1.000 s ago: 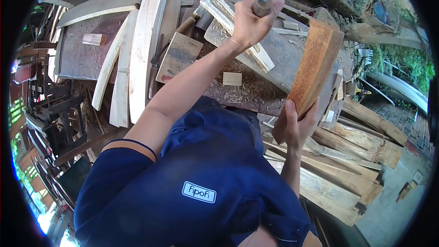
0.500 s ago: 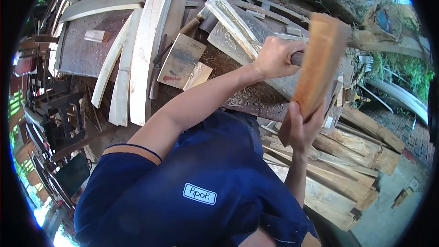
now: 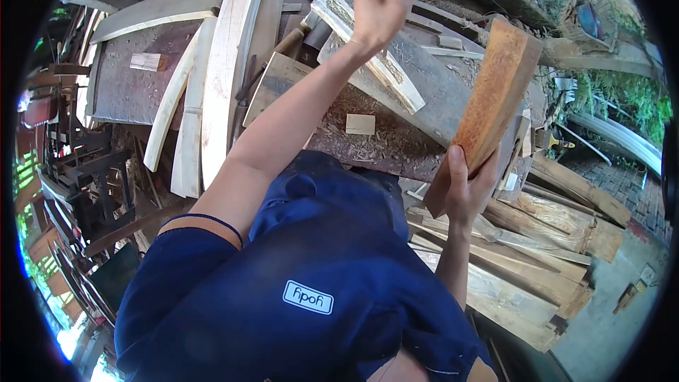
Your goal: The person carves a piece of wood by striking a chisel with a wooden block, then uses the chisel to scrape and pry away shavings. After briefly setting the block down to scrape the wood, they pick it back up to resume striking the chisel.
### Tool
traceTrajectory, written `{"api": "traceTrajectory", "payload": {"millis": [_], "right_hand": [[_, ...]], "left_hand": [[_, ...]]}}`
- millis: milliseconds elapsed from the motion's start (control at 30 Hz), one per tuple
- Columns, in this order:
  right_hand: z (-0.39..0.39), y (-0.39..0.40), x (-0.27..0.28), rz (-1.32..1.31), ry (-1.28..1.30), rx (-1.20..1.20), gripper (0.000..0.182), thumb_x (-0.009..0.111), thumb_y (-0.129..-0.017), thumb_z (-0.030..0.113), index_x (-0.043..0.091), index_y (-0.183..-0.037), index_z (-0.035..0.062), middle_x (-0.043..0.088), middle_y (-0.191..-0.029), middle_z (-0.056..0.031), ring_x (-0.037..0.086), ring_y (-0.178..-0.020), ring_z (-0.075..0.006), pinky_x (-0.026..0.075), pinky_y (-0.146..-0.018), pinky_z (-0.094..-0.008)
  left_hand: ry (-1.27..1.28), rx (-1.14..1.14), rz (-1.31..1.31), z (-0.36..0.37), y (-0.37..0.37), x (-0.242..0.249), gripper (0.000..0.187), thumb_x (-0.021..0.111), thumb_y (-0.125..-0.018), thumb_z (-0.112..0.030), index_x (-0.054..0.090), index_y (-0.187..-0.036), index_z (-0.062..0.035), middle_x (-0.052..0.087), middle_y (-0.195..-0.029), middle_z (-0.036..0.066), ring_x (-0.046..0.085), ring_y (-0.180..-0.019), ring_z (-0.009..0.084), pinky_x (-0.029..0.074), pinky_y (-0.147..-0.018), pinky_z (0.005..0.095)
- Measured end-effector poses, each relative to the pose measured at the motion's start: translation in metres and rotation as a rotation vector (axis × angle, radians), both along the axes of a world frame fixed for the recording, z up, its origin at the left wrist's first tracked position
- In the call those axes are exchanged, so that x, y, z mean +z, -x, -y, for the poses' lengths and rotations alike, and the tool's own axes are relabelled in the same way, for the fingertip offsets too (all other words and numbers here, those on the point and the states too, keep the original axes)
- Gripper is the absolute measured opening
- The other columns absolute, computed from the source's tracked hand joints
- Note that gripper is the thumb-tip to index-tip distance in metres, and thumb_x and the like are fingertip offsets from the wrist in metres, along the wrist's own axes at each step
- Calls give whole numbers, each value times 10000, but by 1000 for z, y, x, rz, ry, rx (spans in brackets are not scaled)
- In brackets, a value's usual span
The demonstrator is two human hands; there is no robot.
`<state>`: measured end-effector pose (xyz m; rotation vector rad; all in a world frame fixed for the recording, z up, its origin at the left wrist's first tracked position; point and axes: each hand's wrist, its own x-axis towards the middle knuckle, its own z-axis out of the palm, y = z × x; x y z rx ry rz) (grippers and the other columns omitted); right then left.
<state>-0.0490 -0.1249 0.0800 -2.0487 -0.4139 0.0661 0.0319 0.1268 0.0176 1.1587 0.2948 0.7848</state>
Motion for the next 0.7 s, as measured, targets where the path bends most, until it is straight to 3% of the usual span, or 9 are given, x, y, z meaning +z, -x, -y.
{"api": "traceTrajectory", "payload": {"millis": [133, 200, 467, 533, 567, 600, 667, 700], "right_hand": [[4, 3, -4, -31, 4, -24, 498, 699, -848, 292, 474, -1136, -46, 590, -897, -130, 565, -814, -197, 471, -749, -331], [6, 2, -9, -28, 4, -20, 502, 699, -847, 292, 474, -1141, -46, 593, -898, -132, 568, -817, -198, 473, -753, -332], [2, 5, 2, -61, 29, -9, 522, 699, -832, 269, 472, -1175, -52, 590, -892, -128, 576, -830, -196, 480, -764, -331], [-1, 9, 5, 14, -153, -108, 483, 660, -825, 198, 472, -1185, -64, 580, -847, -108, 577, -791, -186, 483, -756, -326], [6, 3, 5, 115, -172, 8, 341, 596, -845, 250, 536, -1039, -24, 606, -899, -169, 586, -704, -147, 484, -713, -319], [8, 1, 6, 111, -169, 10, 341, 596, -845, 250, 536, -1039, -24, 606, -899, -169, 586, -704, -147, 484, -713, -319], [9, -3, 8, 246, -361, 222, 477, 626, -789, 142, 481, -1187, -79, 566, -780, -95, 573, -707, -173, 483, -722, -324], [11, -4, 11, 173, -126, 246, 427, 645, -786, 185, 523, -1113, -62, 577, -746, -98, 568, -684, -169, 483, -692, -327]], "left_hand": [[-33, 14, 17, 3, 2, 2, 408, 712, -891, -273, 538, -623, -21, 469, -515, -47, 385, -494, 45, 351, -470, 264], [-119, 12, -9, 9, 1, -8, 327, 684, -921, -219, 526, -671, -79, 496, -563, -32, 417, -480, 31, 327, -417, 202], [-235, 58, -44, 41, 8, 5, 298, 698, -895, -186, 548, -679, -45, 504, -548, -45, 472, -511, 47, 388, -467, 229], [-438, 77, 66, 56, 5, -8, 188, 685, -868, -131, 594, -726, -48, 530, -535, -12, 504, -526, 54, 424, -497, 261], [-436, 79, 60, 63, 8, -12, 188, 685, -868, -131, 594, -726, -48, 530, -535, -12, 504, -526, 54, 424, -497, 261], [-560, 26, 11, 73, 15, -10, 130, 695, -827, -119, 609, -749, -61, 547, -553, 16, 540, -523, 87, 444, -507, 287], [-684, -29, -35, 85, 24, -10, 89, 705, -787, -107, 624, -773, -74, 564, -570, 44, 577, -521, 120, 465, -516, 313], [-738, -52, -13, 92, 26, -13, 112, 708, -762, -166, 615, -796, -113, 592, -595, 67, 597, -554, 226, 471, -515, 371]]}}
